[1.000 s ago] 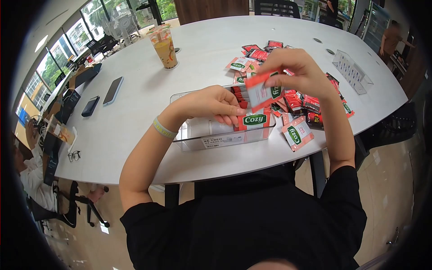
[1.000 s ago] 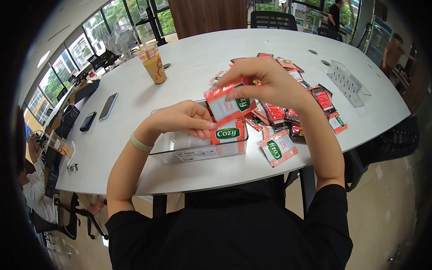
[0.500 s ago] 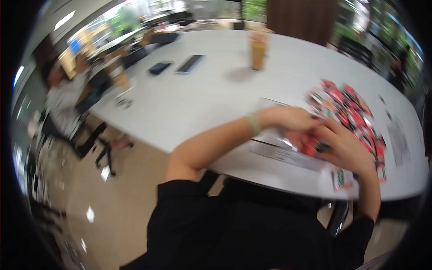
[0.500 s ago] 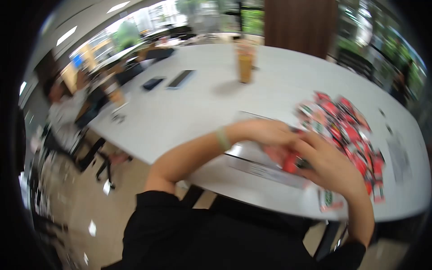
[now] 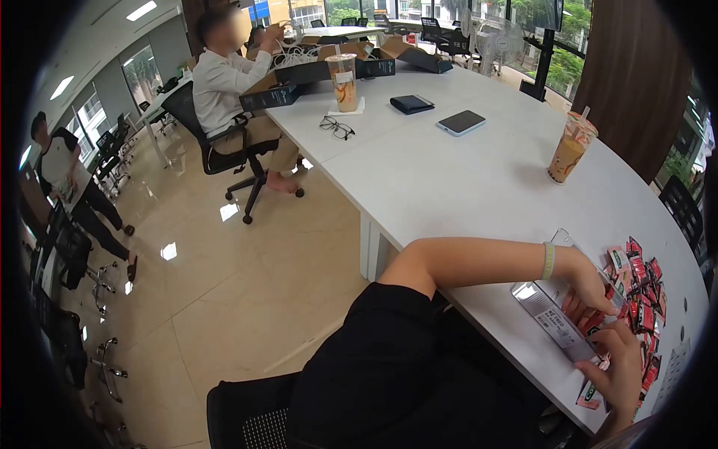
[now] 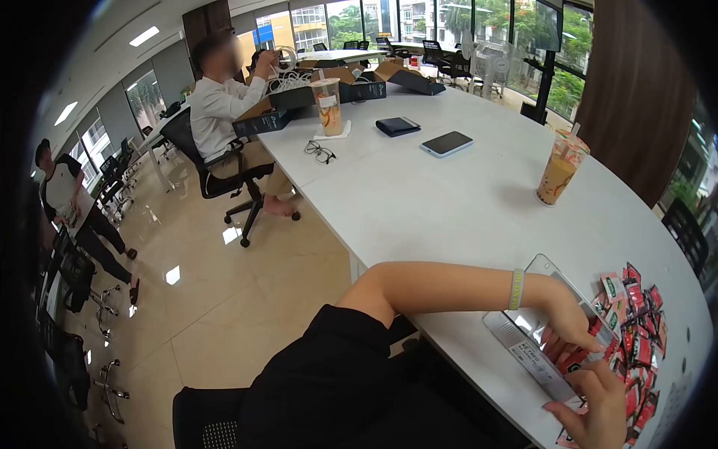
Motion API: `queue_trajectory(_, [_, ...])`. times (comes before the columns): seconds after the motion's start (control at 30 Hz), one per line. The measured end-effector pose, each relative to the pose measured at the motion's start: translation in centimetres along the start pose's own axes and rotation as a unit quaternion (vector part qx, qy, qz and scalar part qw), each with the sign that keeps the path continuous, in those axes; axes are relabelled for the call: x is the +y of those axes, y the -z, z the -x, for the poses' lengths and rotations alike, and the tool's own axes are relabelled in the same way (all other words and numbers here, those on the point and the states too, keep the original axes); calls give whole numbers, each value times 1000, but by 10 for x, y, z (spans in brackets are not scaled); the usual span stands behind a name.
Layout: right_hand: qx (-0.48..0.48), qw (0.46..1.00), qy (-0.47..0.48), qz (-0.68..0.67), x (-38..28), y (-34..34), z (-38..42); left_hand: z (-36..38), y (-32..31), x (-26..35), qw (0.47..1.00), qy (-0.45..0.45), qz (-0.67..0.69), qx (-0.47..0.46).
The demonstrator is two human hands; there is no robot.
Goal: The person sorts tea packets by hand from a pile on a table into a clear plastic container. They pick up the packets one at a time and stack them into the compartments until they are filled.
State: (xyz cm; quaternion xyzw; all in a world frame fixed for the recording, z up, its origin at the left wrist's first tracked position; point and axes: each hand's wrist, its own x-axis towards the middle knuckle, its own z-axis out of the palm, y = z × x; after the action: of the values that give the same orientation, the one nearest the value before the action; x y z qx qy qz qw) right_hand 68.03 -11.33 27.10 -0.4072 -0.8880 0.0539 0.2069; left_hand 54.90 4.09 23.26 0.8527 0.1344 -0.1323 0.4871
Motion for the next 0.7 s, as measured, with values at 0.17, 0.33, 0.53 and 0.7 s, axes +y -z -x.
queue_trajectory(0.17, [-64,989,-121,57,-6,-5,2,7,-1,6,1000,16,-18,0])
queue_trajectory(0.33, [-47,996,-73,14,8,-2,-10,-3,1,-6,999,-18,-23,-17])
queue_trajectory(0.53, [-170,981,-87,20,11,-12,-12,1,-1,-3,1000,1,0,-14])
queue_trajectory(0.7, [-271,949,-154,49,5,-9,-20,2,-2,-3,1000,13,1,4])
